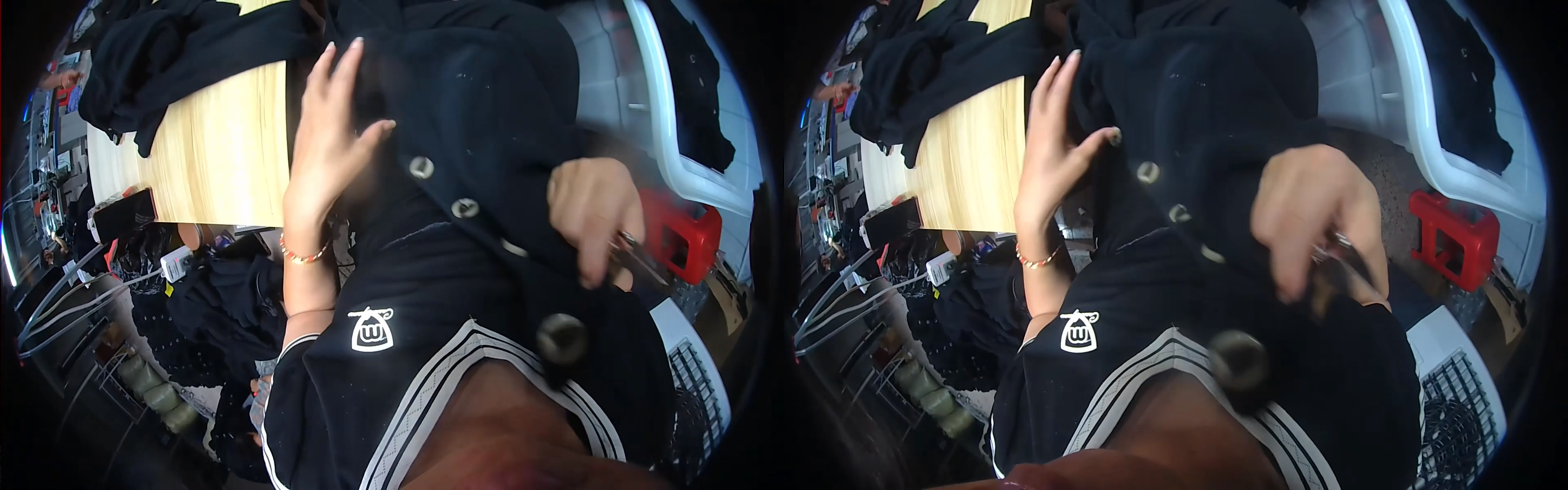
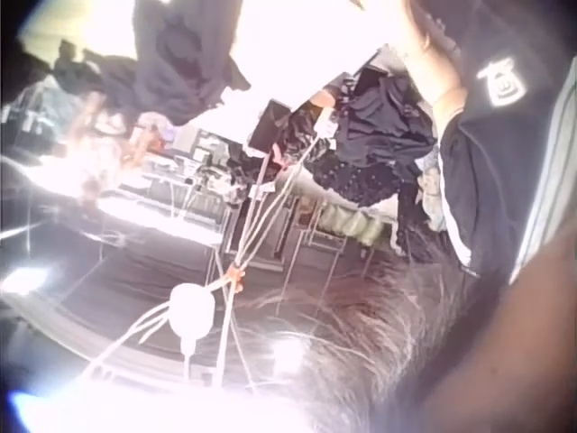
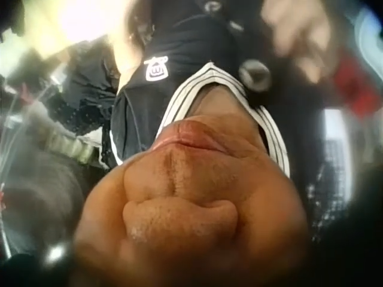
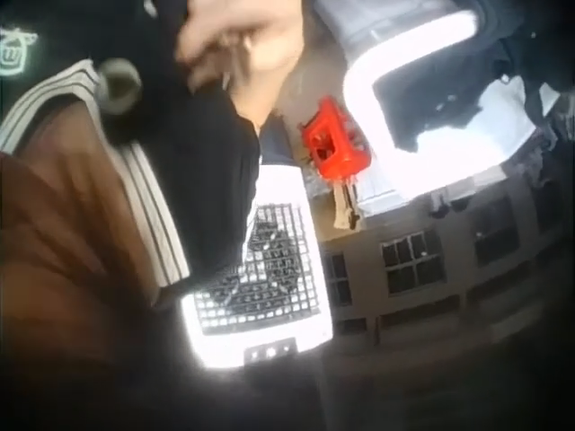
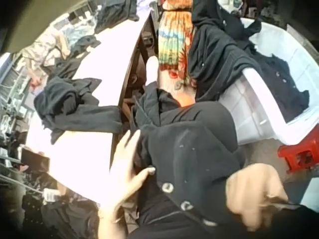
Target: Sewing buttons onto black garments using a needle and thread.
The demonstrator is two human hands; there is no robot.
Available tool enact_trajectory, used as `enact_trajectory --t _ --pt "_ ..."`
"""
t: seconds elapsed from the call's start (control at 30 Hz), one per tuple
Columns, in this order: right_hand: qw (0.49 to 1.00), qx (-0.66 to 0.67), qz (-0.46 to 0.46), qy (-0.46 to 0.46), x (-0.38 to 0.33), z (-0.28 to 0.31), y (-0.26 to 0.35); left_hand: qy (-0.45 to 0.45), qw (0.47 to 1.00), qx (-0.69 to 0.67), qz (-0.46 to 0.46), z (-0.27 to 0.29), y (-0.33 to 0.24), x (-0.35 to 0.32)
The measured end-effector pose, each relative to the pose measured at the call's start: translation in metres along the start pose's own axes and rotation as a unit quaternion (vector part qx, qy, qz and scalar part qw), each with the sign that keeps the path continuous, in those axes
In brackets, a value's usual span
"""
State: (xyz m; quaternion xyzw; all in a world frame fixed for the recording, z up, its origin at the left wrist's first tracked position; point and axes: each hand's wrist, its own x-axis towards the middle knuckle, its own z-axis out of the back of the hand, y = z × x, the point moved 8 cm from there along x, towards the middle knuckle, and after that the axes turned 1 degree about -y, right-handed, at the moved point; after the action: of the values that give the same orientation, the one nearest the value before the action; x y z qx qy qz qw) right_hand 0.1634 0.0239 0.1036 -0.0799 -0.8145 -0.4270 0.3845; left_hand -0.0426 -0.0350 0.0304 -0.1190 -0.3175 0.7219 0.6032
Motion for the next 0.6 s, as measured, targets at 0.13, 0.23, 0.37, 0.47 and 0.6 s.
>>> enact_trajectory --t 0.13,0.23,0.37,0.47,0.6 --pt "0.979 0.053 0.160 0.115 0.001 -0.023 0.047 0.067 0.996 0.052 0.020 -0.059 0.013 0.023" --pt "0.988 0.033 0.145 0.034 0.004 -0.018 0.057 0.076 0.994 -0.013 0.075 -0.087 0.013 0.042" --pt "0.850 -0.351 -0.104 -0.379 -0.034 0.029 0.034 0.026 0.995 -0.075 0.064 -0.067 0.003 0.056" --pt "0.795 -0.354 -0.148 -0.470 -0.066 0.041 0.023 0.069 0.973 0.028 -0.218 -0.019 -0.044 0.045" --pt "0.754 -0.392 -0.115 -0.514 -0.081 0.047 0.033 -0.020 0.852 0.294 -0.432 0.104 -0.078 0.053"
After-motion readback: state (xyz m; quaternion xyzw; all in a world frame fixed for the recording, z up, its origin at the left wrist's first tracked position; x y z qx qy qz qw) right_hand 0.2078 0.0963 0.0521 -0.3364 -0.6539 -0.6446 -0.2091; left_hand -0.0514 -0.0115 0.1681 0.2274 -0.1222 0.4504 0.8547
